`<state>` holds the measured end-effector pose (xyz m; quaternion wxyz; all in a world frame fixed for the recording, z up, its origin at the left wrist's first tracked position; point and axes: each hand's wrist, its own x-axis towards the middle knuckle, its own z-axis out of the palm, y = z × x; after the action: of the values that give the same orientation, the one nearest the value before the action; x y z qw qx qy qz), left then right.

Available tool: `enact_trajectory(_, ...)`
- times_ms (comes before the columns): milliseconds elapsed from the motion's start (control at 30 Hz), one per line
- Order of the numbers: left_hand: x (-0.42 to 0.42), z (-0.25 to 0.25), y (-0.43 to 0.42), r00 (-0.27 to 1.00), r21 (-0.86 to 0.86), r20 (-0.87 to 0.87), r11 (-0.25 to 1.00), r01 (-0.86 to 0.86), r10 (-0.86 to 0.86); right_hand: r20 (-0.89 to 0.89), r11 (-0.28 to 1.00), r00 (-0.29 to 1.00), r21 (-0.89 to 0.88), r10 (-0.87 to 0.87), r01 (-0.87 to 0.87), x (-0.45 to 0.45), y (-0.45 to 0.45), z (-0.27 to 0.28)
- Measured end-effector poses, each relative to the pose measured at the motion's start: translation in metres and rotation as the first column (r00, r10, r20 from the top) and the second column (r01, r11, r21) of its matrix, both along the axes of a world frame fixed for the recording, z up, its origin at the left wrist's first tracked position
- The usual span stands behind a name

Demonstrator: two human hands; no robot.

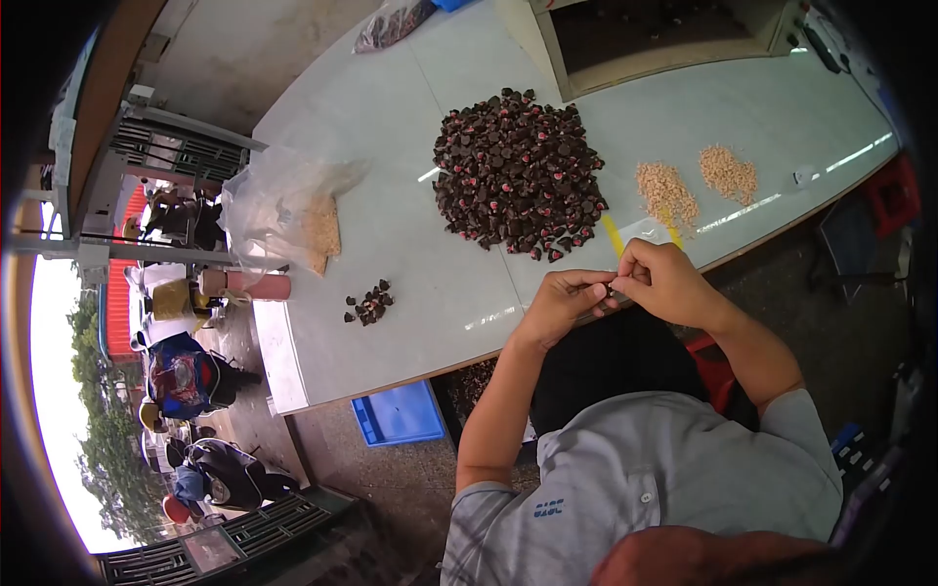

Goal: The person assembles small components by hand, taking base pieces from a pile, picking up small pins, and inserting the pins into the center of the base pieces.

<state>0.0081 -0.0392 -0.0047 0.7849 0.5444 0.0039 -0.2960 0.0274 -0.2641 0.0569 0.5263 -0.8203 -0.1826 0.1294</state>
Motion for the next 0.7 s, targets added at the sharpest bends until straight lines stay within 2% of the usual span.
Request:
enact_trajectory(100, -0.001, 0.005, -0.001, 0.997, 0.025, -0.076, 1.0, -0.012, 0.014, 0.012, 0.999, 1.0, -0.038, 0.008, -0.008, 0.002, 0.003, -0.009)
enact_trajectory(300, -0.002, -0.002, 0.001, 0.999, 0.034, -0.037, 0.999, -0.003, 0.004, -0.008, 0.999, 0.999, 0.005, 0.053, -0.053, 0.003, 0.007, -0.015)
enact_trajectory(400, -0.001, -0.005, 0.004, 0.999, -0.086, 0.016, 0.996, -0.032, 0.034, -0.205, 0.937, 0.973, 0.349, 0.104, -0.027, 0.01, -0.004, -0.009)
enact_trajectory(433, -0.001, -0.003, 0.005, 0.999, -0.111, 0.002, 0.993, -0.049, 0.05, -0.225, 0.887, 0.974, 0.454, 0.021, 0.086, 0.01, -0.01, -0.008)
enact_trajectory(533, -0.001, -0.004, 0.009, 0.998, -0.136, -0.019, 0.989, -0.058, 0.056, -0.383, 0.774, 0.921, 0.564, -0.065, 0.289, 0.01, -0.026, -0.004)
enact_trajectory(700, -0.001, -0.013, 0.009, 0.997, -0.177, 0.003, 0.981, -0.077, 0.078, -0.373, 0.733, 0.917, 0.583, -0.141, 0.35, 0.003, -0.035, -0.01)
